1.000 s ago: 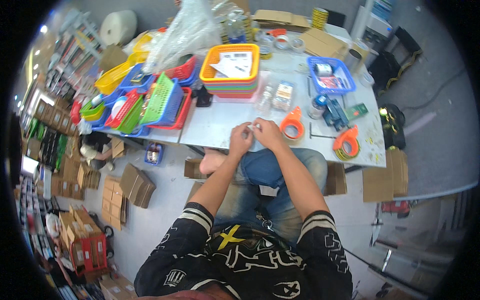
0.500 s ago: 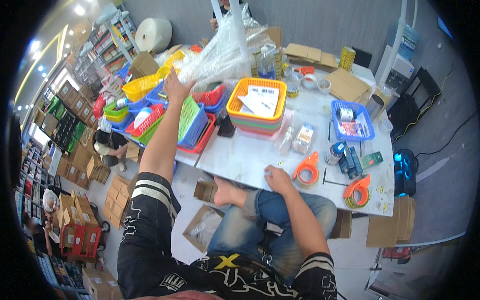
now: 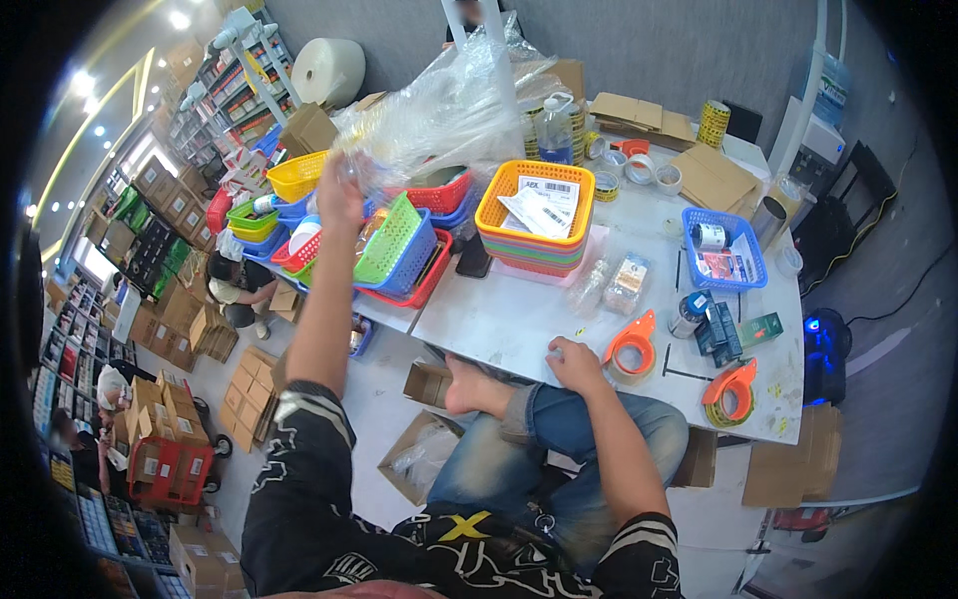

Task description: The person wraps small items in bubble wrap and secures them with tape. They handle several small objects one at a time, wrapping each in bubble wrap and sealing with clear tape using a tape dispenser.

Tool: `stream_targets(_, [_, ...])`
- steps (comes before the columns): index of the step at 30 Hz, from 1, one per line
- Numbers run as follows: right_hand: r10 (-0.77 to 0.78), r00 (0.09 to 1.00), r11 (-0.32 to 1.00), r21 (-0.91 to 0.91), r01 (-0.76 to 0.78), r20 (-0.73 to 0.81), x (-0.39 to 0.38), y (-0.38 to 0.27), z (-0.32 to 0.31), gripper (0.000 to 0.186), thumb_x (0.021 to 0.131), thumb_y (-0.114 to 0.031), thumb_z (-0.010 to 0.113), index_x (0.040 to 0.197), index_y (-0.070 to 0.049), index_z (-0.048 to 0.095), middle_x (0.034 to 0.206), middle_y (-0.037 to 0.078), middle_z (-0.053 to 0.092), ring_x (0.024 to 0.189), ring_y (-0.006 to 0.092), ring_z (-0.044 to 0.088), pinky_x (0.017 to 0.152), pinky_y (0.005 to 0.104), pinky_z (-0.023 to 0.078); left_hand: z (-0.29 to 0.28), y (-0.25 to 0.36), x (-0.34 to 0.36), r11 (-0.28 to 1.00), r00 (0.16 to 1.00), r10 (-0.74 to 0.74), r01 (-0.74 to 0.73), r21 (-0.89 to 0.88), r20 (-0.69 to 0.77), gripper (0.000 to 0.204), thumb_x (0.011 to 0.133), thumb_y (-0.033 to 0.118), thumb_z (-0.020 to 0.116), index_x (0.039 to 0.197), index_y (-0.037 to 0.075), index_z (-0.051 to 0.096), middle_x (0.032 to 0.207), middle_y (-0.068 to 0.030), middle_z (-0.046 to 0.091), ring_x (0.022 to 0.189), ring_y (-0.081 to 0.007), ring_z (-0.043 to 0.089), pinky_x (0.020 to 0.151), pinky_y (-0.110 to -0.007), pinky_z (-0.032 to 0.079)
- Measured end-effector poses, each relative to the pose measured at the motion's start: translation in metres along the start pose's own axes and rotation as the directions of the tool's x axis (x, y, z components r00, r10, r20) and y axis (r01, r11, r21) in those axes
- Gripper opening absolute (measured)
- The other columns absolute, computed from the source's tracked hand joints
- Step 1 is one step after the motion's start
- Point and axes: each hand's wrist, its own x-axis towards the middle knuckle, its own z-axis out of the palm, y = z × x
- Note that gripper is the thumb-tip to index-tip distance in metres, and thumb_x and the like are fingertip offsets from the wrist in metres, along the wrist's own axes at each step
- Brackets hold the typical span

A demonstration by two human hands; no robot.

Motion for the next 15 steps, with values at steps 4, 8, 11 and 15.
stream_targets(4, [0.024,0.995,0.866,0.495,-0.072,0.101,0.013,0.02,-0.002,0.05,0.105,-0.052,0.06,0.13,-0.009,0.069,0.101,0.014,0.078,0.094,0.0289,0.075,0.083,0.0455,0.057,0.013,-0.065,-0.182,0.972,0.968,-0.225,0.231,-0.048,0.112,0.025,0.105,0.02,0.06,0.123,0.003,0.065,0.117,-0.0122,0.074,0.109,-0.0252,0.072,0.091,-0.046,0.062])
stream_targets(8, [-0.316,0.905,0.166,0.956,-0.242,0.284,-0.006,-0.036,-0.01,0.09,0.104,-0.077,0.032,0.163,-0.009,0.035,0.145,0.02,0.061,0.124,0.0303,0.065,0.102,0.0429,0.051,-0.003,-0.127,-0.299,0.963,0.972,-0.232,0.223,0.153,0.046,0.021,0.101,0.005,0.067,0.121,0.0,0.067,0.109,-0.0103,0.075,0.102,-0.0184,0.071,0.091,-0.033,0.057])
stream_targets(11, [-0.324,0.929,-0.018,0.98,-0.196,0.18,-0.014,-0.049,-0.015,0.075,0.11,-0.063,0.036,0.165,-0.011,0.032,0.15,0.021,0.057,0.129,0.0319,0.062,0.106,0.0456,0.05,-0.009,-0.162,-0.333,0.946,0.96,-0.252,0.218,0.239,0.122,0.021,0.099,0.004,0.07,0.119,-0.002,0.068,0.106,-0.008,0.075,0.101,-0.0138,0.068,0.09,-0.029,0.054])
stream_targets(15, [-0.159,0.98,0.068,0.992,-0.106,0.116,-0.008,-0.058,-0.008,0.066,0.112,-0.046,0.049,0.164,-0.009,0.032,0.148,0.021,0.059,0.125,0.0324,0.064,0.105,0.0472,0.051,-0.019,-0.162,-0.35,0.824,0.916,-0.258,0.042,0.565,0.308,0.019,0.096,0.011,0.075,0.111,-0.002,0.073,0.109,-0.0066,0.075,0.1,-0.0113,0.067,0.09,-0.03,0.052])
